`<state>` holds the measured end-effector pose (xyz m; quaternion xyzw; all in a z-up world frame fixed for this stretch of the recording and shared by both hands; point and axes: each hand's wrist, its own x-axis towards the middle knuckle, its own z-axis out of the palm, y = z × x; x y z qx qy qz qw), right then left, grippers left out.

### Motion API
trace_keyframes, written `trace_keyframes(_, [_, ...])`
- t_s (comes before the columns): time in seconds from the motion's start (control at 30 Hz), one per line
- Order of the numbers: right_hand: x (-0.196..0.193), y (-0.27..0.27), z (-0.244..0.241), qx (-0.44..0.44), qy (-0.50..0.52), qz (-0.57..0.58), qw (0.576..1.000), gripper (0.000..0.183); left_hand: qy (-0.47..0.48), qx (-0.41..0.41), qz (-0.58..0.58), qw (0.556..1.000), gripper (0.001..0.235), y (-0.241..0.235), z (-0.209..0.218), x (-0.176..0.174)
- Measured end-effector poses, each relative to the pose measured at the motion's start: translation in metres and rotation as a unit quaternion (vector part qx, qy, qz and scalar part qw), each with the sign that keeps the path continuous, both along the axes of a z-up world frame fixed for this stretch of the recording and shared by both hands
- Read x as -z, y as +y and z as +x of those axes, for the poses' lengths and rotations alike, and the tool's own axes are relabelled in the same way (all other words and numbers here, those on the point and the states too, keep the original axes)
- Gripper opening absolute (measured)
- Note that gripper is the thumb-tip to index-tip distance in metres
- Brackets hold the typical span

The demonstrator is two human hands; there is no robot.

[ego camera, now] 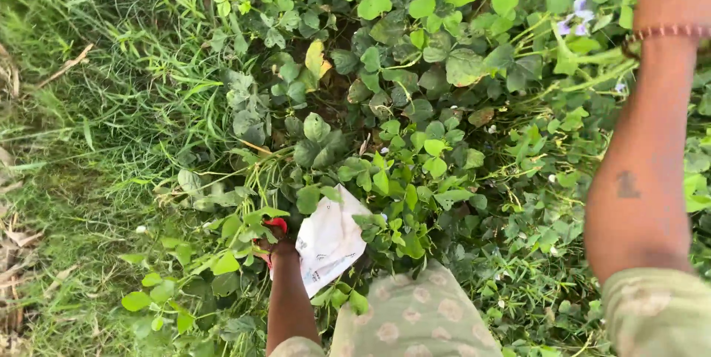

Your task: Harvesting green beans from plants in a field and placing them into a plastic bag.

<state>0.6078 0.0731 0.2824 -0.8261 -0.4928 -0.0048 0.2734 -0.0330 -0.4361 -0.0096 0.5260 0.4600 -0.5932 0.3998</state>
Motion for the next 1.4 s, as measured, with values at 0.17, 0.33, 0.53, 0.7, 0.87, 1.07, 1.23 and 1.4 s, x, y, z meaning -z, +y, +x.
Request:
trace_keyframes(0.17, [0.012, 0.019, -0.058, -0.099, -0.015, -0.342, 0.934, 0.069, 0.181, -0.109, 0.204, 0.956, 0.111, 0.063, 0.001, -0.005])
trace_keyframes(0.33, [0.091, -0.043, -0.125, -0.155, 0.029, -0.485, 0.86, 0.066, 0.13, -0.108, 0.288, 0.943, 0.069, 0.167, 0.022, -0.058])
trace_keyframes(0.53, [0.147, -0.186, -0.201, -0.254, 0.028, -0.41, 0.876, 0.046, 0.061, -0.136, 0.492, 0.858, 0.033, 0.29, 0.06, -0.078])
trace_keyframes(0.7, [0.142, -0.28, -0.268, -0.268, 0.119, -0.431, 0.854, 0.048, -0.037, -0.109, 0.574, 0.811, 0.026, 0.376, 0.153, -0.169])
trace_keyframes(0.87, [0.163, -0.362, -0.29, -0.277, 0.125, -0.494, 0.815, 0.042, -0.296, -0.073, 0.443, 0.843, 0.032, 0.351, 0.295, -0.152])
trace_keyframes(1.07, [0.154, -0.377, -0.278, -0.33, 0.11, -0.495, 0.796, 0.031, -0.286, -0.036, 0.258, 0.922, 0.045, 0.285, 0.35, -0.096])
trace_keyframes(1.23, [0.086, -0.356, -0.271, -0.37, 0.1, -0.518, 0.765, 0.033, -0.225, -0.015, 0.217, 0.95, 0.044, 0.261, 0.323, -0.045])
trace_keyframes(1.4, [0.019, -0.328, -0.225, -0.342, 0.04, -0.528, 0.776, 0.031, -0.182, 0.01, 0.193, 0.964, 0.044, 0.244, 0.297, -0.021])
